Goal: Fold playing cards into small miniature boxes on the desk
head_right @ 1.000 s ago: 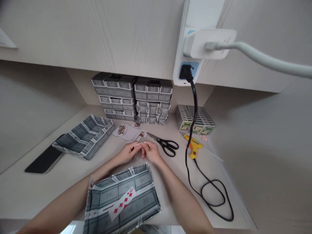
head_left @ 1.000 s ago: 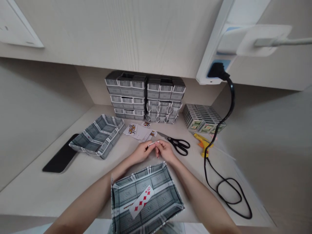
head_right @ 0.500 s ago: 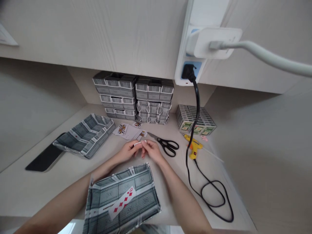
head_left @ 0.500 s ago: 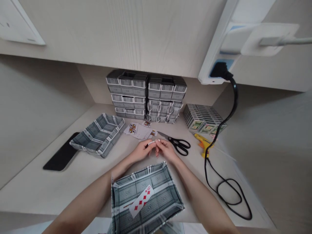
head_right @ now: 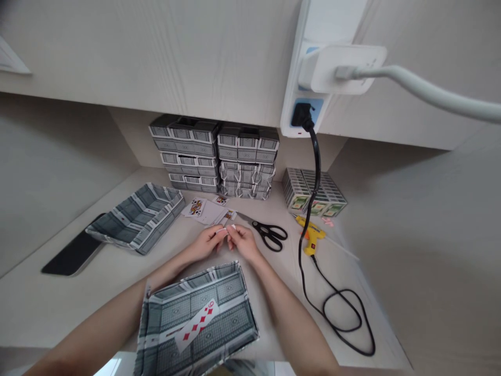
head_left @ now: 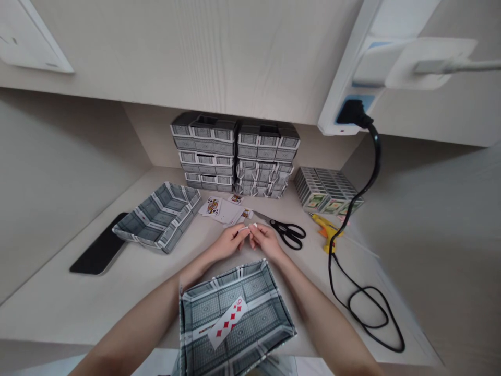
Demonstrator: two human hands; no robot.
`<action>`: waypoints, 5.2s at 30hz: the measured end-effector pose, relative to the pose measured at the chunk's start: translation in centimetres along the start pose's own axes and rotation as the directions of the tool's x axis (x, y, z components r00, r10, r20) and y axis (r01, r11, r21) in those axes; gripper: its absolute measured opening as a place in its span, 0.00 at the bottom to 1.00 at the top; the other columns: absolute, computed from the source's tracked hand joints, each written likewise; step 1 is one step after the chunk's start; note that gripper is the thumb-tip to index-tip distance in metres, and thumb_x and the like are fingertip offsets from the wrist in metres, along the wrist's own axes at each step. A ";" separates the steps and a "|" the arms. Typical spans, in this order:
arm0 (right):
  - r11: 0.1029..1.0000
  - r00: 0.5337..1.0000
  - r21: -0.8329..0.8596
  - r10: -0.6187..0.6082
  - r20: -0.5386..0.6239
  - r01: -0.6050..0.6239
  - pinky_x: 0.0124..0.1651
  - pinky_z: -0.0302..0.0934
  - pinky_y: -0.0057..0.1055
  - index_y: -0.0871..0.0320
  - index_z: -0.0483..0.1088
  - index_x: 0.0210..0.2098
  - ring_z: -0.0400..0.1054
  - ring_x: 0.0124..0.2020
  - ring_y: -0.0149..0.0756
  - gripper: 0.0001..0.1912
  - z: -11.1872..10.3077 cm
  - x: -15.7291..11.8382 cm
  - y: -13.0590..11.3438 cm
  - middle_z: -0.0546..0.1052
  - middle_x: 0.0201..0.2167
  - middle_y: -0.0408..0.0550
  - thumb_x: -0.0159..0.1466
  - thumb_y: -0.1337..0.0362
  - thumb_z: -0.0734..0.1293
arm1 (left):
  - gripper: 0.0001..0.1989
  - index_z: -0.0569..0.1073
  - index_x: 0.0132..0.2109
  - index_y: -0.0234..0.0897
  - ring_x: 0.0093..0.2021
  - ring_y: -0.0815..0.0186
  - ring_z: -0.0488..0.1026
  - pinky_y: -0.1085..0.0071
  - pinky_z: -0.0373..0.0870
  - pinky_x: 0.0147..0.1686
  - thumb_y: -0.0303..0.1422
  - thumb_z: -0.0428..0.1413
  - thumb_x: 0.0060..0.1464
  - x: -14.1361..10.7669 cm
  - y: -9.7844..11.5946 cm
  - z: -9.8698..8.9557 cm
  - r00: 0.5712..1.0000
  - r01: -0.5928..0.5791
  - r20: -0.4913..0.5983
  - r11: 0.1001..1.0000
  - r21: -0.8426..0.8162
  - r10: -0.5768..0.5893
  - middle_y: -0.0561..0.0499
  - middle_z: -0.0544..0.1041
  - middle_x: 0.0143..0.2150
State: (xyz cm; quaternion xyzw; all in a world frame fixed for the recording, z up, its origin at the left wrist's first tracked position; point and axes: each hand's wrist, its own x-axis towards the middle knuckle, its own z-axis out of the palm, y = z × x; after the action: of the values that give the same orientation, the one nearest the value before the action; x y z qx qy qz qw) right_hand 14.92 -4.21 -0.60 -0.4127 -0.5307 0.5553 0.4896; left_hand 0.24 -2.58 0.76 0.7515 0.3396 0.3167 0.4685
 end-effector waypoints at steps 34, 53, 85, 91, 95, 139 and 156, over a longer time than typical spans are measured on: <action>0.994 0.995 0.103 0.033 -0.091 -0.023 0.11 0.53 0.23 0.57 0.59 0.21 0.57 0.08 0.25 0.17 -0.5 0.0 0.6 0.68 0.13 0.36 0.54 0.52 0.66 | 0.20 0.64 0.28 0.34 0.17 0.73 0.58 0.76 0.56 0.21 0.46 0.42 0.55 0.4 -1.1 -0.2 0.986 0.142 -0.080 0.989 -0.030 -0.145 0.58 0.61 0.15; 0.985 0.997 0.166 0.061 -0.038 -0.054 0.12 0.57 0.24 0.57 0.59 0.22 0.61 0.09 0.27 0.17 -0.6 0.1 0.6 0.70 0.13 0.38 0.53 0.51 0.66 | 0.18 0.63 0.25 0.34 0.22 0.72 0.56 0.77 0.53 0.23 0.42 0.43 0.55 0.5 -1.0 -0.3 0.989 0.081 -0.128 0.992 0.098 -0.069 0.57 0.59 0.19; 0.939 0.978 0.278 0.183 0.100 -0.204 0.20 0.67 0.28 0.61 0.64 0.27 0.67 0.16 0.29 0.16 -0.1 -0.2 0.0 0.73 0.19 0.41 0.49 0.55 0.69 | 0.19 0.63 0.24 0.33 0.24 0.72 0.58 0.76 0.56 0.26 0.42 0.43 0.55 0.3 -1.3 -0.6 0.990 0.062 -0.132 0.993 0.096 -0.050 0.56 0.62 0.20; 0.963 0.984 0.198 0.177 0.037 -0.181 0.18 0.66 0.26 0.61 0.66 0.27 0.68 0.18 0.29 0.16 0.3 -0.1 0.0 0.73 0.20 0.41 0.47 0.56 0.71 | 0.19 0.64 0.24 0.33 0.25 0.72 0.60 0.76 0.58 0.27 0.41 0.43 0.55 0.2 -1.1 -1.1 0.997 0.037 -0.074 0.993 0.110 -0.029 0.55 0.66 0.22; 0.964 0.982 0.191 0.187 0.020 -0.187 0.17 0.64 0.25 0.61 0.66 0.24 0.66 0.15 0.28 0.16 0.4 0.1 0.1 0.72 0.17 0.40 0.46 0.56 0.71 | 0.18 0.64 0.24 0.33 0.26 0.71 0.61 0.76 0.58 0.27 0.41 0.43 0.55 0.1 -1.1 -1.1 0.998 0.023 -0.062 0.994 0.109 -0.017 0.54 0.67 0.22; 0.928 0.932 0.280 0.148 0.331 -0.247 0.19 0.58 0.22 0.60 0.66 0.26 0.60 0.15 0.25 0.15 -0.8 -0.6 0.1 0.69 0.15 0.38 0.49 0.55 0.70 | 0.20 0.57 0.20 0.35 0.13 0.77 0.53 0.77 0.49 0.17 0.44 0.50 0.51 -0.5 0.1 0.0 0.961 0.268 0.211 0.772 -0.576 -0.176 0.61 0.52 0.12; 0.959 0.923 0.160 0.165 0.346 -0.232 0.19 0.59 0.23 0.62 0.69 0.28 0.62 0.15 0.25 0.14 -0.8 -0.6 -0.4 0.71 0.18 0.40 0.51 0.57 0.69 | 0.16 0.65 0.24 0.31 0.16 0.76 0.58 0.77 0.51 0.18 0.41 0.51 0.51 0.0 0.1 -0.9 0.977 0.213 0.113 0.900 -0.379 -0.183 0.57 0.64 0.15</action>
State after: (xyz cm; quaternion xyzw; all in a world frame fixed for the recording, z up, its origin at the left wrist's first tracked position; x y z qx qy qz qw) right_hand 15.82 -4.68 -0.33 -0.3151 -0.5022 0.7135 0.3735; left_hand -0.43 -2.15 1.15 0.6163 0.3267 0.3002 0.6506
